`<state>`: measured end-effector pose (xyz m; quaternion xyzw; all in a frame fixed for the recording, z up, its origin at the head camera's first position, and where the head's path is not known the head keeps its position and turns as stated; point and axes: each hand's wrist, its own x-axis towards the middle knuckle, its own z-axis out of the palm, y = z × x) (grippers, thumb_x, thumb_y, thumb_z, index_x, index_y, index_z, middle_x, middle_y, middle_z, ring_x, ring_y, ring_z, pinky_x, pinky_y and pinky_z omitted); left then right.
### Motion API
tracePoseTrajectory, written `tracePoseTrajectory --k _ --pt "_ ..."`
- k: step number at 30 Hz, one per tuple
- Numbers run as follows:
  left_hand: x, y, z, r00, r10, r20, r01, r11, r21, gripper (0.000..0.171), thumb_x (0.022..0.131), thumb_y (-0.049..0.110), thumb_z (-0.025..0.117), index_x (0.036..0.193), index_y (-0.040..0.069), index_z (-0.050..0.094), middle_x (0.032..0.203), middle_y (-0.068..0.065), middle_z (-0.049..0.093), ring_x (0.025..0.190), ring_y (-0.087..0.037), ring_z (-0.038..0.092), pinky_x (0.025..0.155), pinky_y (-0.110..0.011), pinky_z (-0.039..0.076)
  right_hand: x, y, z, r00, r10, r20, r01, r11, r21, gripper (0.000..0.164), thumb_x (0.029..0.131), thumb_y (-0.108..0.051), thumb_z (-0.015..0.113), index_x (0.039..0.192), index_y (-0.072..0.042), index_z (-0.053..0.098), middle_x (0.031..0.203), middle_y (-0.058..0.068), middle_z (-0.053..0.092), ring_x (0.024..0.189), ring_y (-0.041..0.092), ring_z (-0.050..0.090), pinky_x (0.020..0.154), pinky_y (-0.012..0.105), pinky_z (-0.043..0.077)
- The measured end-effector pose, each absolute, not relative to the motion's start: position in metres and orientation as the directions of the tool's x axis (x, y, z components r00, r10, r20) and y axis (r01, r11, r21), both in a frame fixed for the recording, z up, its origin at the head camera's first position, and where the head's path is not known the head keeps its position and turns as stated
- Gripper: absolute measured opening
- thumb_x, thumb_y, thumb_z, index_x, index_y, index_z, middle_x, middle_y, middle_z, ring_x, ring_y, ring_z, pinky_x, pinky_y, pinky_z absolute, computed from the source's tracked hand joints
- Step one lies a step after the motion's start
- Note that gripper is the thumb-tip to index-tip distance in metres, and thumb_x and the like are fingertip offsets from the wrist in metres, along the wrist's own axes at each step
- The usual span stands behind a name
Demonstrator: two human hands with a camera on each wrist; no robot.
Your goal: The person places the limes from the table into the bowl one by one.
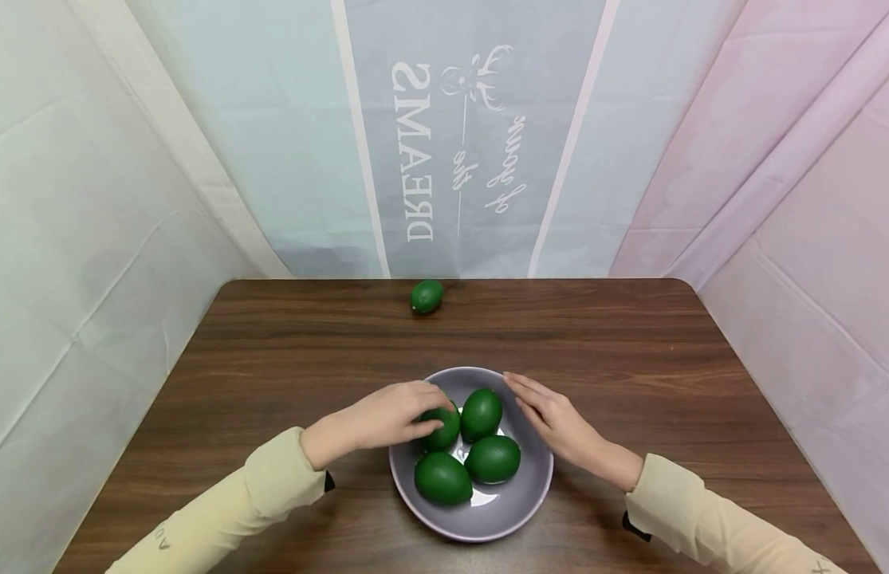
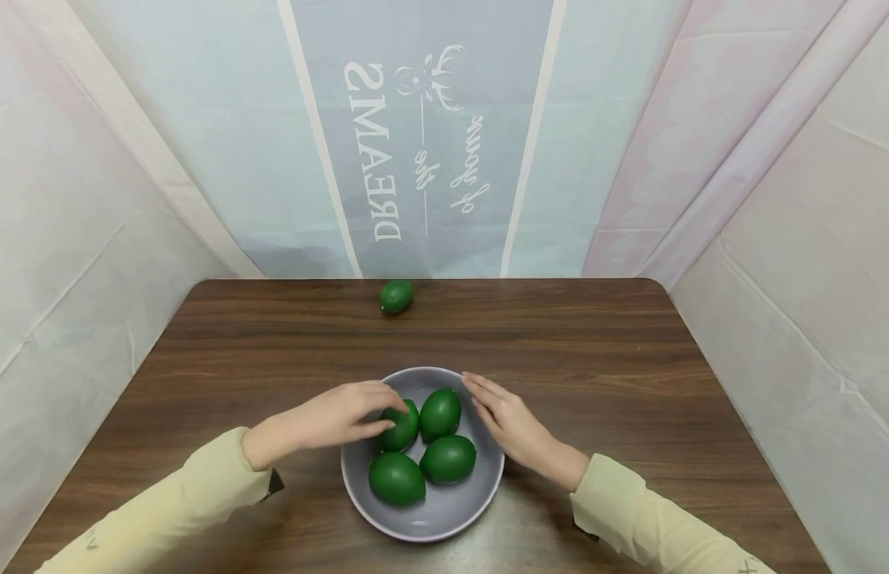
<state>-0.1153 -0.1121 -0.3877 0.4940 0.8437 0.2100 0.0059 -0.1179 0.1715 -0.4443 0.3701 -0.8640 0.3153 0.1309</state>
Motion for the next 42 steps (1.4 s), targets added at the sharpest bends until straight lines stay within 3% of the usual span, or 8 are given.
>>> tracePoseTrajectory --k 17,25,42 --pt "-0.147 -0.124 -0.390 -0.664 0.721 0.197 0.726 0.560 0.399 0.021 0.088 0.014 0.059 0.108 0.008 0.063 0.104 0.000 0.062 0.098 -0.012 0.056 0.082 -0.027 0.048 -0.118 0.172 -0.445 -0.692 -0.559 0.457 -0.722 0.531 -0.444 0.039 0.085 0.004 0.058 0.124 0.002 0.054 0.126 0.015 0.054 0.113 0.029 0.053 0.086 0.043 0.048" --pt "-0.158 -0.127 -0.394 -0.696 0.685 0.216 0.702 0.586 0.405 0.022 0.088 0.013 0.059 0.108 0.007 0.062 0.106 -0.003 0.062 0.102 -0.016 0.057 0.086 -0.030 0.048 -0.117 0.172 -0.444 -0.702 -0.552 0.450 -0.712 0.539 -0.450 0.039 0.085 0.002 0.058 0.124 0.001 0.055 0.126 0.013 0.054 0.114 0.028 0.052 0.088 0.042 0.047" --pt "-0.185 -0.139 -0.406 -0.779 0.585 0.225 0.612 0.633 0.474 0.023 0.087 0.007 0.059 0.109 0.001 0.060 0.105 -0.010 0.062 0.095 -0.023 0.060 0.080 -0.034 0.050 -0.118 0.172 -0.442 -0.702 -0.558 0.442 -0.712 0.527 -0.464 0.038 0.085 0.003 0.057 0.123 0.002 0.054 0.126 0.015 0.053 0.114 0.029 0.052 0.086 0.044 0.047"
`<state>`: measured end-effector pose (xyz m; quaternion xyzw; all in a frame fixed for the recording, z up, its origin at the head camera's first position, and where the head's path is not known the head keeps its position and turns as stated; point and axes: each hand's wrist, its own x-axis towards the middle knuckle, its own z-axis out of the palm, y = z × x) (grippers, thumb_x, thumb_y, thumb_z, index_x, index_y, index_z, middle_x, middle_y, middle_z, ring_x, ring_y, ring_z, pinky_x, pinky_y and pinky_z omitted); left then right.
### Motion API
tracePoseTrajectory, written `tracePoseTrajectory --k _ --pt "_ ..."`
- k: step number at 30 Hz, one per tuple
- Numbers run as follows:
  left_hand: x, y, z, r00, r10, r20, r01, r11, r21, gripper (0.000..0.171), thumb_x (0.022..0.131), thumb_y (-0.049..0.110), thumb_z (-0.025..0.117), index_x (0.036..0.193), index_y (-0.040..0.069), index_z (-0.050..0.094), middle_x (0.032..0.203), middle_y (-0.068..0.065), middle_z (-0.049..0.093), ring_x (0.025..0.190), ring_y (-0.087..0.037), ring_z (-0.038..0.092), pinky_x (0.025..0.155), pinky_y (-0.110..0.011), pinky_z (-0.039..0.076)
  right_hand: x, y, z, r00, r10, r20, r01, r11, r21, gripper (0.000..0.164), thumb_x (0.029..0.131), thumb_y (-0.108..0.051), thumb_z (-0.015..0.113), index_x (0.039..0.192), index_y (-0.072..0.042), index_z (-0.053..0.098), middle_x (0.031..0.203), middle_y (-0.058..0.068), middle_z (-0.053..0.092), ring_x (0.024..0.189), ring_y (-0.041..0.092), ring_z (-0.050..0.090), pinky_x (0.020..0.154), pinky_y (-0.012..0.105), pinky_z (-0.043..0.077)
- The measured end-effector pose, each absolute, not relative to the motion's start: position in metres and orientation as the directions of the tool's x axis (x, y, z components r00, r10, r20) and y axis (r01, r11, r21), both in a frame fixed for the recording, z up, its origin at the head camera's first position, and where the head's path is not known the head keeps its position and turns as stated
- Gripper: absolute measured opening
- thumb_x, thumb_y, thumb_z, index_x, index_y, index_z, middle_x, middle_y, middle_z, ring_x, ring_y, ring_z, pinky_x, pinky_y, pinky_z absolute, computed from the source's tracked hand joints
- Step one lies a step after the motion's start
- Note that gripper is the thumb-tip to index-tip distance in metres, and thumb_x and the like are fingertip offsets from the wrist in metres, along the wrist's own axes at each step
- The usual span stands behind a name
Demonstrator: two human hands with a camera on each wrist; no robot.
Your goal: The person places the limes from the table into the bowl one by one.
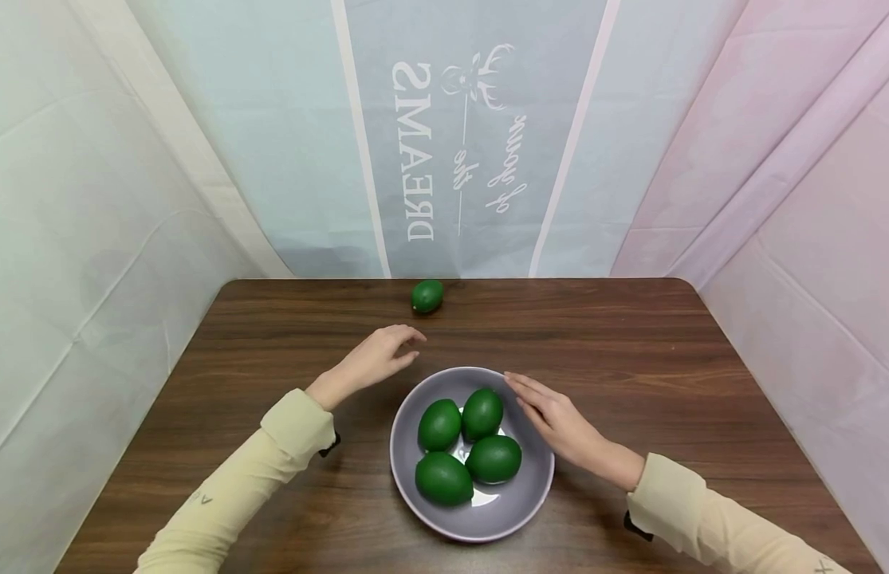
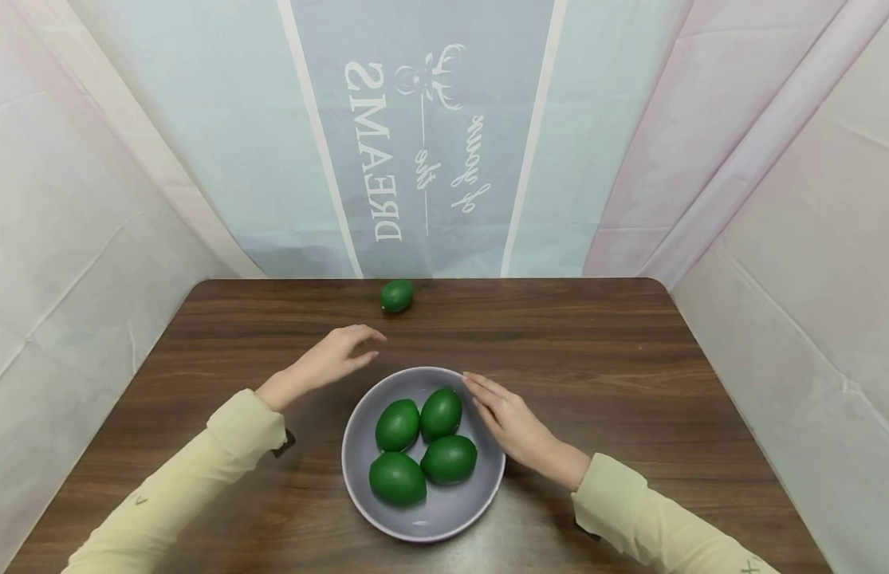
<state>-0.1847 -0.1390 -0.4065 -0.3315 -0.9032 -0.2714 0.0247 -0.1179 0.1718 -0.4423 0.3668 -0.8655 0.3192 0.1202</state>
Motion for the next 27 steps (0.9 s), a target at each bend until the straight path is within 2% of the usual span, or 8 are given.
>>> tracePoseTrajectory --k 11,27 --pt "-0.203 -0.141 -0.414 -0.831 0.510 0.220 0.545 0.670 0.505 0.022 0.087 0.007 0.058 0.109 0.000 0.061 0.105 -0.010 0.063 0.095 -0.020 0.060 0.081 -0.033 0.050 -0.118 0.172 -0.444 -0.704 -0.555 0.443 -0.710 0.535 -0.458 0.039 0.085 0.003 0.058 0.123 0.002 0.055 0.127 0.014 0.053 0.114 0.028 0.052 0.086 0.042 0.047" --pt "-0.220 -0.142 -0.425 -0.894 0.388 0.226 0.447 0.731 0.516 0.024 0.087 0.008 0.058 0.109 0.000 0.060 0.106 -0.011 0.062 0.095 -0.025 0.060 0.077 -0.036 0.051 -0.118 0.172 -0.444 -0.703 -0.553 0.447 -0.711 0.532 -0.461 0.039 0.084 0.004 0.058 0.123 0.002 0.055 0.125 0.016 0.054 0.114 0.029 0.052 0.086 0.043 0.047"
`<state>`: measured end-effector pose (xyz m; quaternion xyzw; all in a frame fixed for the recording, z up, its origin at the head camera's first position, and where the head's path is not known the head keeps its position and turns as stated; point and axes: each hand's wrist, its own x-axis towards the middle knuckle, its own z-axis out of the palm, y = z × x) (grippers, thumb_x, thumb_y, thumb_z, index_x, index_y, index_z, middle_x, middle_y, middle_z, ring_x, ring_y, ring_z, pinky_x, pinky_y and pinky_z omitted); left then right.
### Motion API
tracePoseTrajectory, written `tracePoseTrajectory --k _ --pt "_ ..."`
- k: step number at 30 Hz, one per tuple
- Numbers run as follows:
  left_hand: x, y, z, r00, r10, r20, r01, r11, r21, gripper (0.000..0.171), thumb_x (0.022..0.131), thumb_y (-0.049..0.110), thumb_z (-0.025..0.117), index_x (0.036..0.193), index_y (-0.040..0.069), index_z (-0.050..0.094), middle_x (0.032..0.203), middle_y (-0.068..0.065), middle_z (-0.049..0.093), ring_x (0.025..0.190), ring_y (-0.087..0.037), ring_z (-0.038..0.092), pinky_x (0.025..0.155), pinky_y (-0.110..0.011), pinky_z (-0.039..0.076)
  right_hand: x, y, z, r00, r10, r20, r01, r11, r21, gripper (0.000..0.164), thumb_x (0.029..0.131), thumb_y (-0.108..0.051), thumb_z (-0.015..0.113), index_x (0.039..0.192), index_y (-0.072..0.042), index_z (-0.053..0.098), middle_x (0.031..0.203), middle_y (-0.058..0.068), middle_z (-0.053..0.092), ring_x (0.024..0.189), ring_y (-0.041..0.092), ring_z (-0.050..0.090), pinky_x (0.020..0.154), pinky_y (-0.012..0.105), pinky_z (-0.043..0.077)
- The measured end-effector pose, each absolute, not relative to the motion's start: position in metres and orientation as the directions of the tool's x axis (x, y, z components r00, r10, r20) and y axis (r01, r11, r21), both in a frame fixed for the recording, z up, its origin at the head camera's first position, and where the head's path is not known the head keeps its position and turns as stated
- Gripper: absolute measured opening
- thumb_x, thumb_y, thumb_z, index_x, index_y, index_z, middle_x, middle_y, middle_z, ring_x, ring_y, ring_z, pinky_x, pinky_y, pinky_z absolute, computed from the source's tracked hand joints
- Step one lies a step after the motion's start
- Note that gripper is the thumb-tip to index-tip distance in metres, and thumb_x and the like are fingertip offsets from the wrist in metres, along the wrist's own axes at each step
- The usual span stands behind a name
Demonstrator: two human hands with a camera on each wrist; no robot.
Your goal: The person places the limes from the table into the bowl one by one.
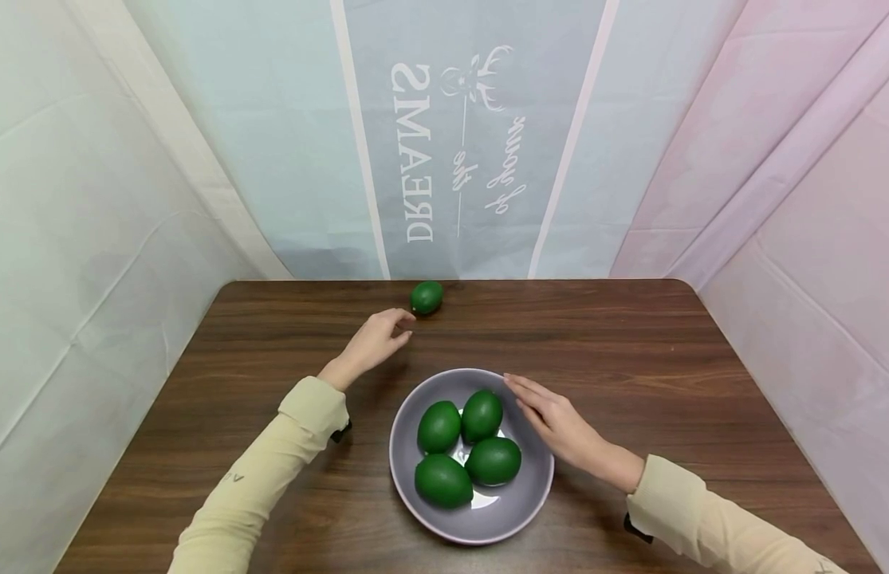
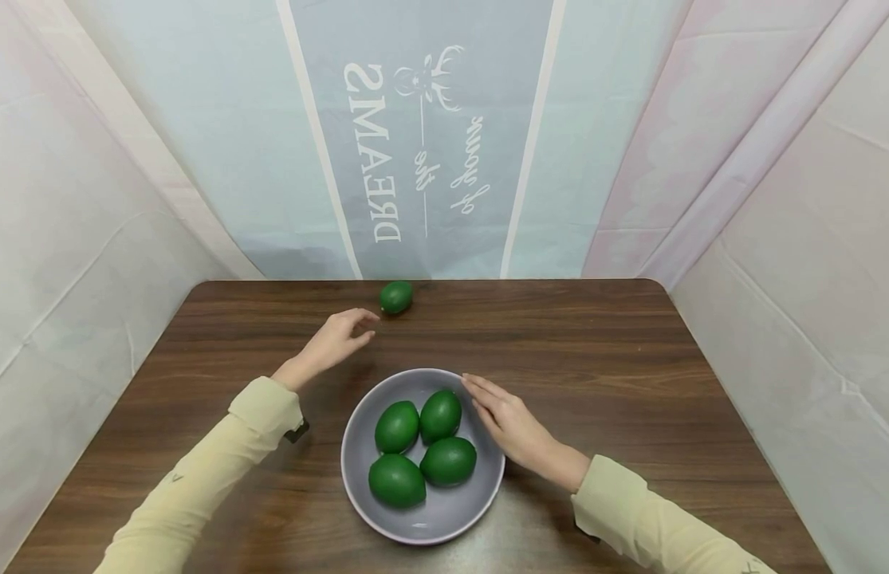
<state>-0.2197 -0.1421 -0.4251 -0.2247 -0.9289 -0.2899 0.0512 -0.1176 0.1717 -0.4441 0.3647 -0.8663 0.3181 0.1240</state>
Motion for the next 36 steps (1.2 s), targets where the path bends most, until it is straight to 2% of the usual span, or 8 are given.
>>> tracePoseTrajectory --k 13,23,36 --pt "-0.237 -0.143 -0.430 -0.936 0.303 0.178 0.349 0.744 0.570 0.036 0.085 0.013 0.061 0.117 -0.003 0.054 0.113 -0.020 0.057 0.098 -0.032 0.058 0.080 -0.040 0.049 -0.117 0.173 -0.445 -0.695 -0.555 0.457 -0.719 0.532 -0.448 0.039 0.083 0.005 0.059 0.122 0.002 0.055 0.125 0.014 0.054 0.113 0.028 0.053 0.086 0.041 0.048" --pt "-0.250 -0.140 -0.431 -0.954 0.254 0.157 0.298 0.761 0.577 0.043 0.085 0.016 0.062 0.122 -0.003 0.051 0.117 -0.019 0.054 0.105 -0.032 0.054 0.086 -0.041 0.046 -0.118 0.172 -0.444 -0.697 -0.557 0.452 -0.717 0.530 -0.453 0.039 0.084 0.004 0.059 0.123 0.002 0.055 0.126 0.013 0.054 0.114 0.028 0.053 0.086 0.041 0.048" --pt "-0.267 -0.136 -0.430 -0.961 0.243 0.136 0.277 0.781 0.561 0.047 0.086 0.019 0.062 0.125 -0.003 0.048 0.121 -0.020 0.051 0.106 -0.031 0.052 0.086 -0.042 0.046 -0.118 0.173 -0.443 -0.699 -0.559 0.446 -0.715 0.527 -0.460 0.040 0.084 0.004 0.058 0.124 0.002 0.054 0.126 0.015 0.054 0.113 0.029 0.052 0.086 0.042 0.048"
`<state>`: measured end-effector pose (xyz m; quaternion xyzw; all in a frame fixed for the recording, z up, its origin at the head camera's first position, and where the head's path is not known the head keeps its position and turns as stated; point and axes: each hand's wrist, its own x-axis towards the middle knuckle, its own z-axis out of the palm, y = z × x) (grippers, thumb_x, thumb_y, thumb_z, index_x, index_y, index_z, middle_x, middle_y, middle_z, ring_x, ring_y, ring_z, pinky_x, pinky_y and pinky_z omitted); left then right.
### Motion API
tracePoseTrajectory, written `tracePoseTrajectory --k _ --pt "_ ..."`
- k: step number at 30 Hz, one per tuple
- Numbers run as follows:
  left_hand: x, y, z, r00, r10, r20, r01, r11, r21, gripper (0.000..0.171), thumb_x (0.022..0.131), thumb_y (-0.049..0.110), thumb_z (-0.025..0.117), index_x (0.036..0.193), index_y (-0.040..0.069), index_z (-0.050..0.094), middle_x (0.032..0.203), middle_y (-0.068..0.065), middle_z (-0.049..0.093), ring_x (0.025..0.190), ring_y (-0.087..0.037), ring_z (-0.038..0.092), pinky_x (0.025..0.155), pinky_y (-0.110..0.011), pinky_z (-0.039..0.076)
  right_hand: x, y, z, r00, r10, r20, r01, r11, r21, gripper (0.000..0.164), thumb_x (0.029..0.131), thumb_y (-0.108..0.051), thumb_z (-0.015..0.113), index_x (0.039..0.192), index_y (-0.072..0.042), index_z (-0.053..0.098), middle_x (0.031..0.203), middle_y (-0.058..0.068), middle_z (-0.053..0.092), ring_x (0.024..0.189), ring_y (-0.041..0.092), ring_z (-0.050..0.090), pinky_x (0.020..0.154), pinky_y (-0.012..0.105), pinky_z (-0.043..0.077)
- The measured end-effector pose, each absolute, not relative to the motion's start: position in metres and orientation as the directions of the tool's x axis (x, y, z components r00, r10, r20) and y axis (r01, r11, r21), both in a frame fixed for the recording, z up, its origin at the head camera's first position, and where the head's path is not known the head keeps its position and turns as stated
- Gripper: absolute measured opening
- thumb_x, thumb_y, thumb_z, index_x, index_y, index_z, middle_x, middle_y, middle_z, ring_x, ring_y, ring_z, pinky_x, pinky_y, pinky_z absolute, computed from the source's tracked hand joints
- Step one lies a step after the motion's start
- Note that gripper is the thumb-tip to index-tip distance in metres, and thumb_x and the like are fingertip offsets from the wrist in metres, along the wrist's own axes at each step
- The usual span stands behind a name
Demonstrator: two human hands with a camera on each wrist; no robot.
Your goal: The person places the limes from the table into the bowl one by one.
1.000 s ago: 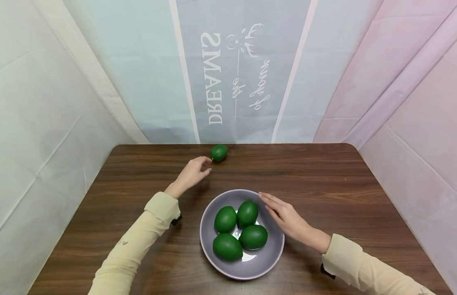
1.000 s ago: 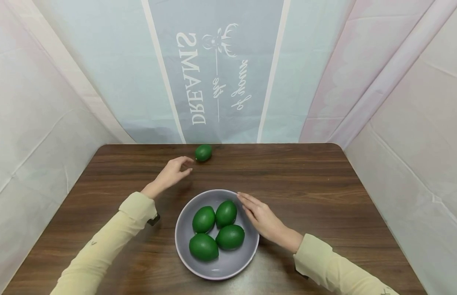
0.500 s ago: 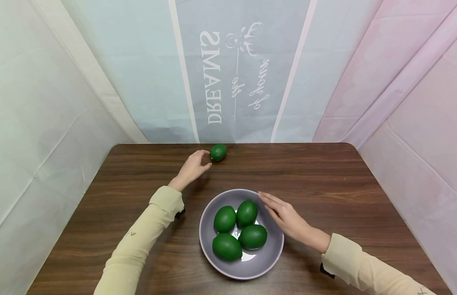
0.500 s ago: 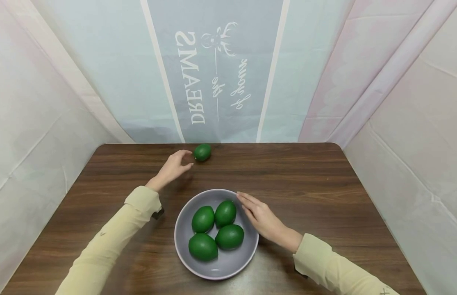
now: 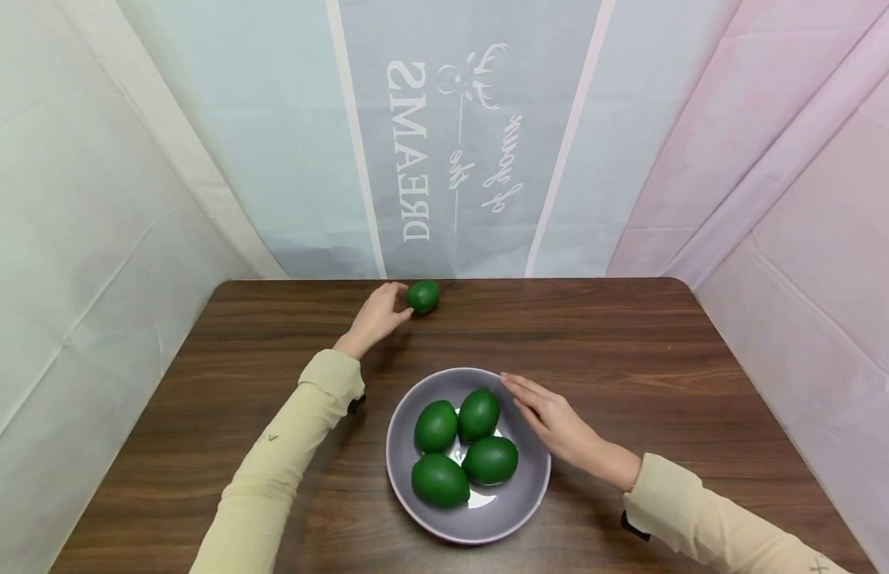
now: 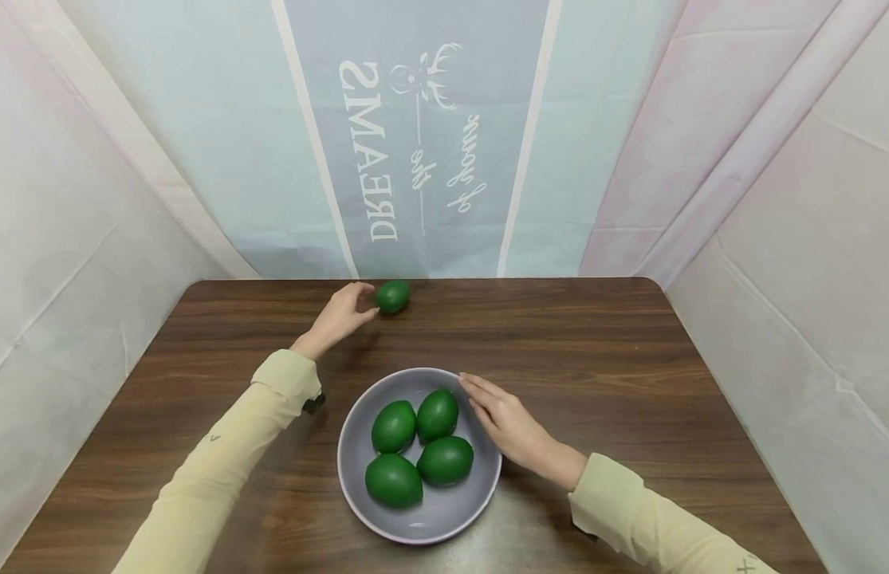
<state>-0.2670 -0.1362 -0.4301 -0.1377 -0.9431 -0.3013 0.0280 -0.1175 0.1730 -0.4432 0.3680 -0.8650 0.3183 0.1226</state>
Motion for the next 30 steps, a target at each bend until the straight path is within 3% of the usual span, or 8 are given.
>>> tracePoseTrajectory --k 12,30 --pt "-0.280 -0.129 -0.426 -0.956 0.267 0.122 0.292 0.830 0.476 0.050 0.086 0.020 0.063 0.127 -0.002 0.046 0.127 -0.019 0.048 0.119 -0.032 0.042 0.098 -0.043 0.037 -0.119 0.172 -0.444 -0.698 -0.559 0.448 -0.716 0.527 -0.458 0.039 0.084 0.004 0.058 0.123 0.002 0.055 0.127 0.014 0.053 0.114 0.028 0.052 0.087 0.042 0.047" --pt "-0.296 -0.121 -0.435 -0.954 0.282 0.099 0.297 0.858 0.420 0.054 0.085 0.023 0.064 0.129 0.000 0.044 0.128 -0.018 0.045 0.118 -0.033 0.041 0.098 -0.045 0.035 -0.118 0.172 -0.444 -0.694 -0.566 0.445 -0.719 0.523 -0.457 0.040 0.084 0.004 0.058 0.124 0.002 0.054 0.126 0.016 0.054 0.114 0.029 0.052 0.087 0.043 0.047"
